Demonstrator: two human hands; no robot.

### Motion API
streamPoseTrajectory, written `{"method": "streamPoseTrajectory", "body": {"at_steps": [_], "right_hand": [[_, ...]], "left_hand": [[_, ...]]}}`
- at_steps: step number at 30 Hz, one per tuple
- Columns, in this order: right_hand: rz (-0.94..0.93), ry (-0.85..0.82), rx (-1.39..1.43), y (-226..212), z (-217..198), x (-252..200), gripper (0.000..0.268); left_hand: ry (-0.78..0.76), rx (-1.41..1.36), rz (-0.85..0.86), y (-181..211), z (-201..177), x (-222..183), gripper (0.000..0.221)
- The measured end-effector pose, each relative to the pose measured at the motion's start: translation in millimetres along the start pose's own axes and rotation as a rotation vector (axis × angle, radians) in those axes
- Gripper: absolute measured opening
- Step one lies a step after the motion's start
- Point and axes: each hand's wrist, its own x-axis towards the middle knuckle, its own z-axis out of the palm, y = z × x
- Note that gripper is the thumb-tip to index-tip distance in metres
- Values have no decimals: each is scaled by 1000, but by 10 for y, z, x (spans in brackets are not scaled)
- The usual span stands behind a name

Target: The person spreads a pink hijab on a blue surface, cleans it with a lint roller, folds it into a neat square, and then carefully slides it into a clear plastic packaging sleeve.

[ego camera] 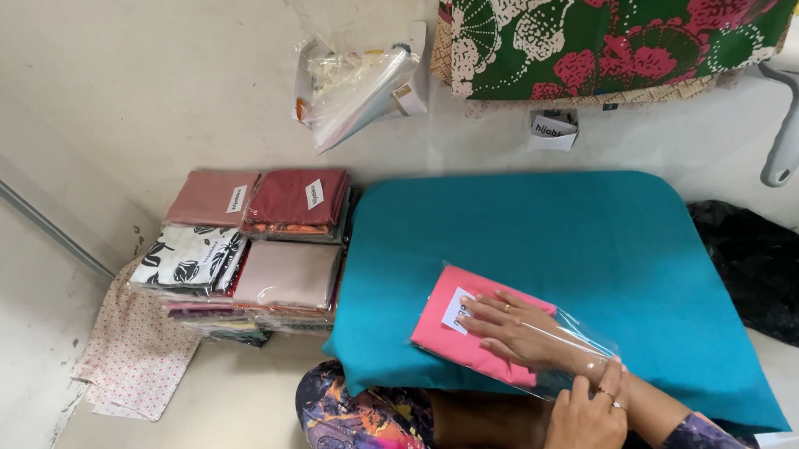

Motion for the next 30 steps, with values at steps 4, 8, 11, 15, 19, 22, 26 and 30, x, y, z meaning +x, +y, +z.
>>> {"method": "streamPoseTrajectory", "body": {"at_steps": [4,8,11,15,19,22,26,30], "right_hand": [[47,-87,89,-31,-43,-31,62],[-77,228,21,32,152,-122,40],[-66,216,0,67,176,-130,45],[-22,30,-66,110,188,-50,60],[-5,-24,-89,140,227,49,63],[19,-43,-108,97,136,73,70],[-11,22,-109,75,105,66,71],[32,-59,-47,76,110,106,73]], "left_hand": [[15,14,-16,-7,-56,28,43],[-108,-87,-43,-7,81,-106,47],[-90,-77,-19,2,60,-70,46],[-20,-81,-24,14,-16,-32,40],[-42,-118,-22,19,-24,-38,39],[139,-38,-16,22,-99,81,27],[76,-92,-54,19,31,-12,32],[122,-17,-33,20,-18,29,36]]}}
